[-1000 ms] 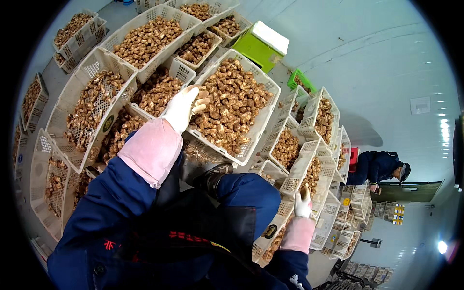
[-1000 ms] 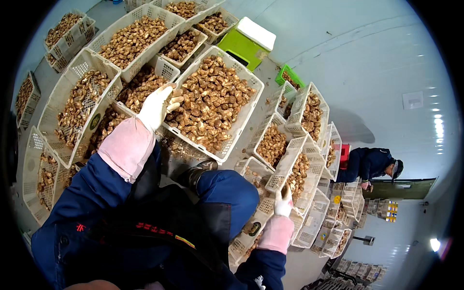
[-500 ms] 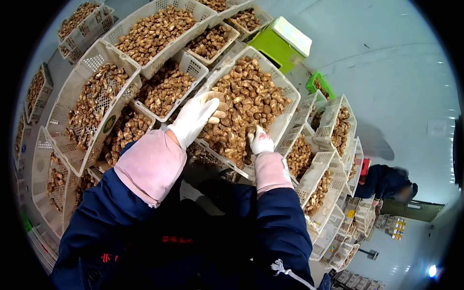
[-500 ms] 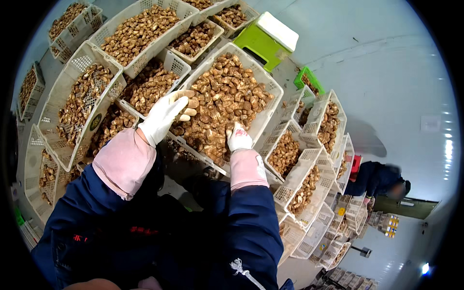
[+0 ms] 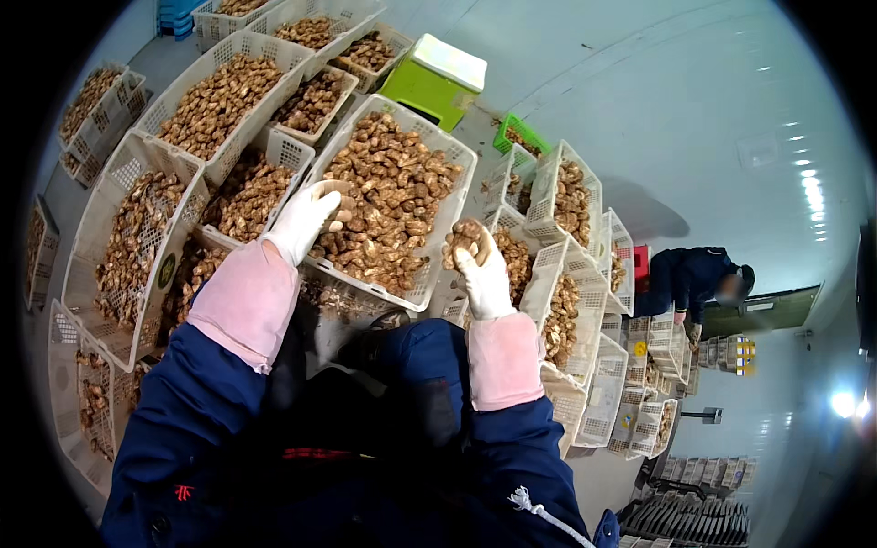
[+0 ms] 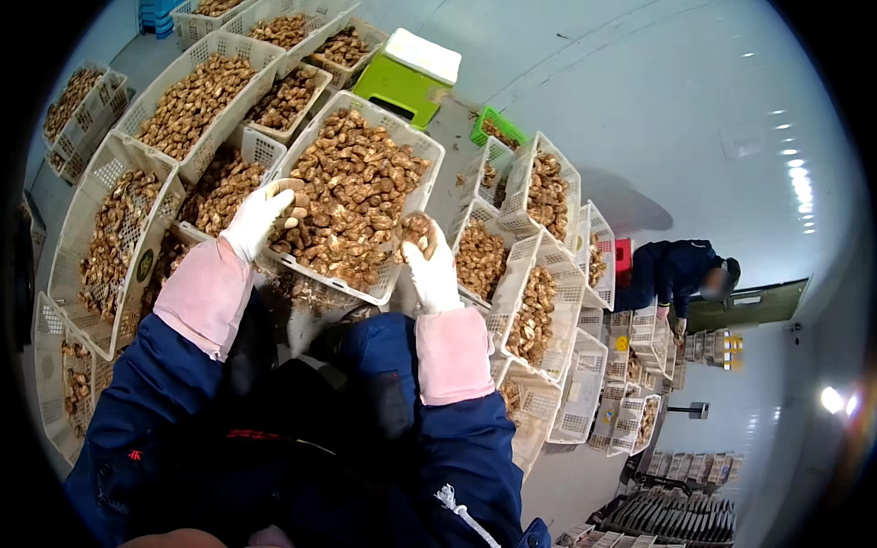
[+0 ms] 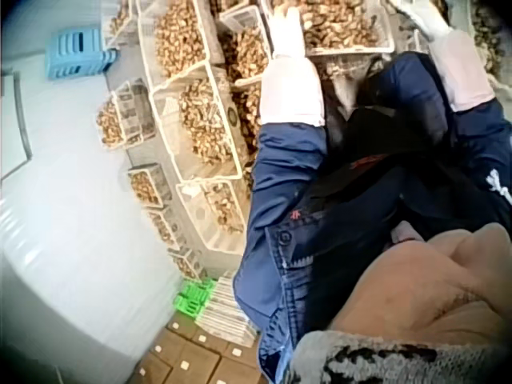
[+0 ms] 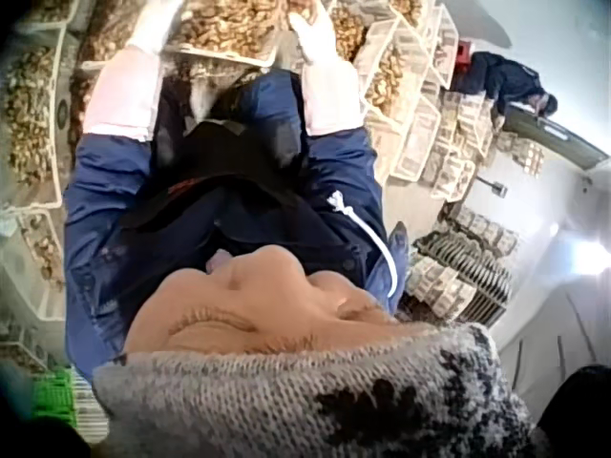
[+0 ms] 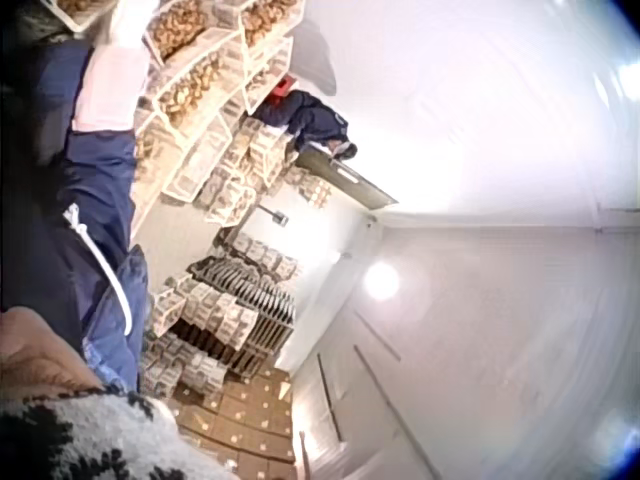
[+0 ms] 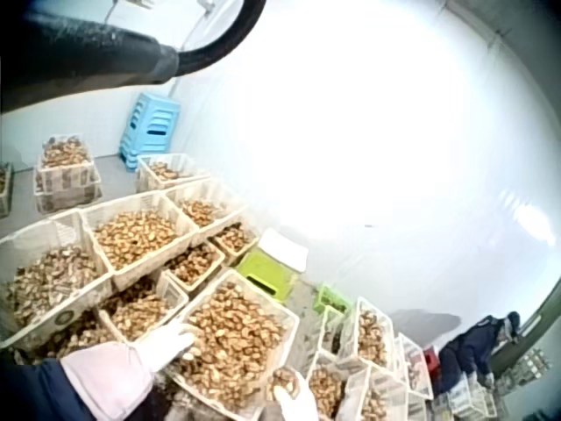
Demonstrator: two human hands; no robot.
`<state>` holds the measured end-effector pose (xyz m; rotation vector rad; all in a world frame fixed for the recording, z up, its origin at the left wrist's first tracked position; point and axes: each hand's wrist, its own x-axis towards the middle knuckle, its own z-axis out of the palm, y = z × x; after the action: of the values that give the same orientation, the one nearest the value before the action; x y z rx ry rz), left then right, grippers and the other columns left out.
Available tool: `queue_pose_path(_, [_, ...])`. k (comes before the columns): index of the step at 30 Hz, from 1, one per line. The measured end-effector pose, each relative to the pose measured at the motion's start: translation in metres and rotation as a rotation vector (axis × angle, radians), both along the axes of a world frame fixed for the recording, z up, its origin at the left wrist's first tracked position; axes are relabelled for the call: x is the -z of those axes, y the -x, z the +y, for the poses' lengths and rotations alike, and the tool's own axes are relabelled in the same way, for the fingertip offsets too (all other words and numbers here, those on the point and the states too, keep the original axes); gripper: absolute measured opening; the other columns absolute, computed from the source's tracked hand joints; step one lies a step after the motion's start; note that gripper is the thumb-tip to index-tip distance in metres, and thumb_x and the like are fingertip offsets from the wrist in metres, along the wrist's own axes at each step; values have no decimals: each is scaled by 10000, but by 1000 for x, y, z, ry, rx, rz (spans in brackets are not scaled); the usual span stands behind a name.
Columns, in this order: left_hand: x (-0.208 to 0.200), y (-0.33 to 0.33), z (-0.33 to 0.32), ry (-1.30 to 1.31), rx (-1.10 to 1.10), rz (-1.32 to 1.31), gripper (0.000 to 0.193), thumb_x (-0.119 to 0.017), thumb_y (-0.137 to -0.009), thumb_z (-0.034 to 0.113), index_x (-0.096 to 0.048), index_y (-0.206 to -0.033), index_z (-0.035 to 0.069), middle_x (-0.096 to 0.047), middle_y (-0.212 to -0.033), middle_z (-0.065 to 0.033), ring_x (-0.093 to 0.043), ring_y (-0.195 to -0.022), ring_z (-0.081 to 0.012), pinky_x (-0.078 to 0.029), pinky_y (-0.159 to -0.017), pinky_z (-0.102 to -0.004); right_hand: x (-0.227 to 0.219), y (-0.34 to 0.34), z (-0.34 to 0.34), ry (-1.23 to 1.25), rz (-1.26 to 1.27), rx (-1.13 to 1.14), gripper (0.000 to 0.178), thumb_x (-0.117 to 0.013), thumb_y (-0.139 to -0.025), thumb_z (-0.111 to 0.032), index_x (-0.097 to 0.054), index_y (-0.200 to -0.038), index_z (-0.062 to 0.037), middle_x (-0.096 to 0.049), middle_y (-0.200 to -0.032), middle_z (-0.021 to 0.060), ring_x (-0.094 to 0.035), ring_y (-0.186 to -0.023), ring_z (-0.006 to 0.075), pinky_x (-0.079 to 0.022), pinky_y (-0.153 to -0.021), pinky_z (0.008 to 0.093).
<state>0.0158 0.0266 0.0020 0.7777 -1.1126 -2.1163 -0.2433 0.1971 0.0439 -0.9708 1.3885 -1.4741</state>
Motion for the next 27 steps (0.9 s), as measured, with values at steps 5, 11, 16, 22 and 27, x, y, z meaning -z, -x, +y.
queue_pose_path(5, [-25,11,27,202,354,-71,529,-557,-984,213,-398,-1433,-18,-605,-1197,-131,-608,-958,-134,-511,-818,-258,-13,-42,10,-202,443,32,653,-738,-799,-76,-452,-1378,21,-634,-1187,141,-612,-1074,186,-487,-926,298])
queue_pose_path(11, [-16,3,29,306,350,-64,557,-643,-930,162,-434,-1423,8,-555,-1335,-83,-536,-1186,-149,-436,-1014,-291,-14,-98,-22,-8,1155,-64,640,-761,-780,-190,-502,-1334,0,-629,-1175,211,-589,-1112,368,-467,-966,401])
queue_pose_path(16, [-17,0,22,116,302,9,518,-631,-939,141,-453,-1397,-20,-595,-1246,-74,-559,-1114,-120,-465,-957,-261,7,-93,-18,-82,1097,-12,397,-598,-927,-241,-576,-1269,-39,-661,-1150,178,-630,-1067,332,-491,-922,387])
queue_pose_path(22, [-31,2,28,20,329,124,641,-661,-928,263,-391,-1429,-33,-508,-1342,-98,-518,-1163,-129,-446,-965,-264,0,-97,-20,-196,703,23,332,-527,-992,-274,-613,-1186,-18,-677,-904,100,-646,-809,219,-514,-743,336])
queue_pose_path(27, [-35,-6,24,256,190,8,619,-703,-895,269,-447,-1388,-4,-567,-1262,-82,-542,-1129,-158,-411,-1012,-305,30,-83,-28,-296,-154,-81,370,-465,-1038,-365,-611,-1109,-33,-619,-815,18,-524,-651,73,-423,-582,196])
